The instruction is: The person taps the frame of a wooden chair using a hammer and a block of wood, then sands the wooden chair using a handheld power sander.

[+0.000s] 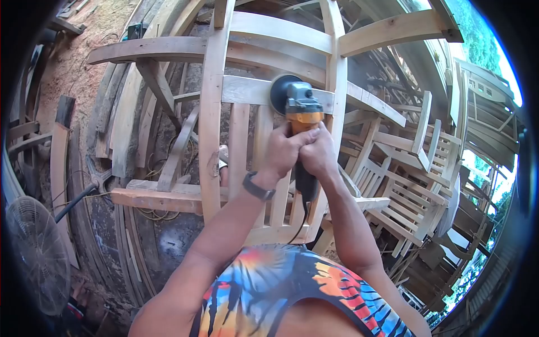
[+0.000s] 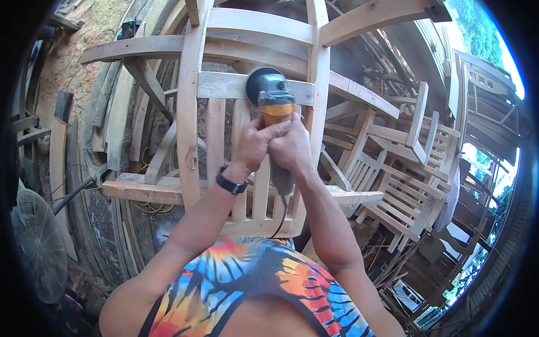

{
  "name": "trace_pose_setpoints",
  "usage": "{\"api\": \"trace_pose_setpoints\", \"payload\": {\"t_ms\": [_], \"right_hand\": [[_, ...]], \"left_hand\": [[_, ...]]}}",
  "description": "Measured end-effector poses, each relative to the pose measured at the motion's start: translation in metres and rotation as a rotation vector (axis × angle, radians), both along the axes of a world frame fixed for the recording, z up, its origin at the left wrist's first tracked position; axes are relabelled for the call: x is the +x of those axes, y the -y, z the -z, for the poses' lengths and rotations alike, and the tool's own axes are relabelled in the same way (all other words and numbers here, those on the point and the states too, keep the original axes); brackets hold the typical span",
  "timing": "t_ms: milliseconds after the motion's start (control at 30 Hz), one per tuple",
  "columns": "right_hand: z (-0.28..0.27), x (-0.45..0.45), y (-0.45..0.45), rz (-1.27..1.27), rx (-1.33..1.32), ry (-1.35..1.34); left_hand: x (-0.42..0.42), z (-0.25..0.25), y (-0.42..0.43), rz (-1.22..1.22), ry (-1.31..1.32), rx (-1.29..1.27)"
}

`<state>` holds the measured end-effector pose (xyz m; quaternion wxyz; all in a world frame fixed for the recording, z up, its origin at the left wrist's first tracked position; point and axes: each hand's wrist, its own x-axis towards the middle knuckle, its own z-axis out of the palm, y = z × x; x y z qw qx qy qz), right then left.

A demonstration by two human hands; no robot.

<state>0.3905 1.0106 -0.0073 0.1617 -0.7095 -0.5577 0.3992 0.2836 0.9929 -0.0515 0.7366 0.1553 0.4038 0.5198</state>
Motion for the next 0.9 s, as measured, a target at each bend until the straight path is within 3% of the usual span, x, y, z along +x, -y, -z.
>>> {"api": "trace_pose_setpoints", "payload": {"t_ms": [167, 233, 300, 467, 533, 900], "right_hand": [[-0.022, 0.037, 0.005, 0.147, -0.004, 0.198], [-0.013, 0.039, 0.002, 0.128, 0.07, 0.245], [-0.007, 0.026, -0.002, 0.074, 0.11, 0.154], [0.017, -0.025, -0.012, -0.058, 0.035, 0.013], [0.005, -0.042, -0.01, -0.037, 0.029, -0.111], [0.015, -0.054, -0.01, -0.073, 0.019, -0.147]], "left_hand": [[0.051, 0.002, -0.006, 0.034, 0.248, 0.026], [0.05, 0.002, -0.012, 0.202, 0.202, 0.01], [0.035, 0.006, -0.014, 0.171, 0.209, 0.006], [-0.027, 0.006, -0.007, -0.074, -0.159, -0.003], [-0.033, 0.001, -0.004, -0.081, -0.16, -0.023], [-0.054, -0.008, -0.007, -0.061, -0.257, -0.026]]}}
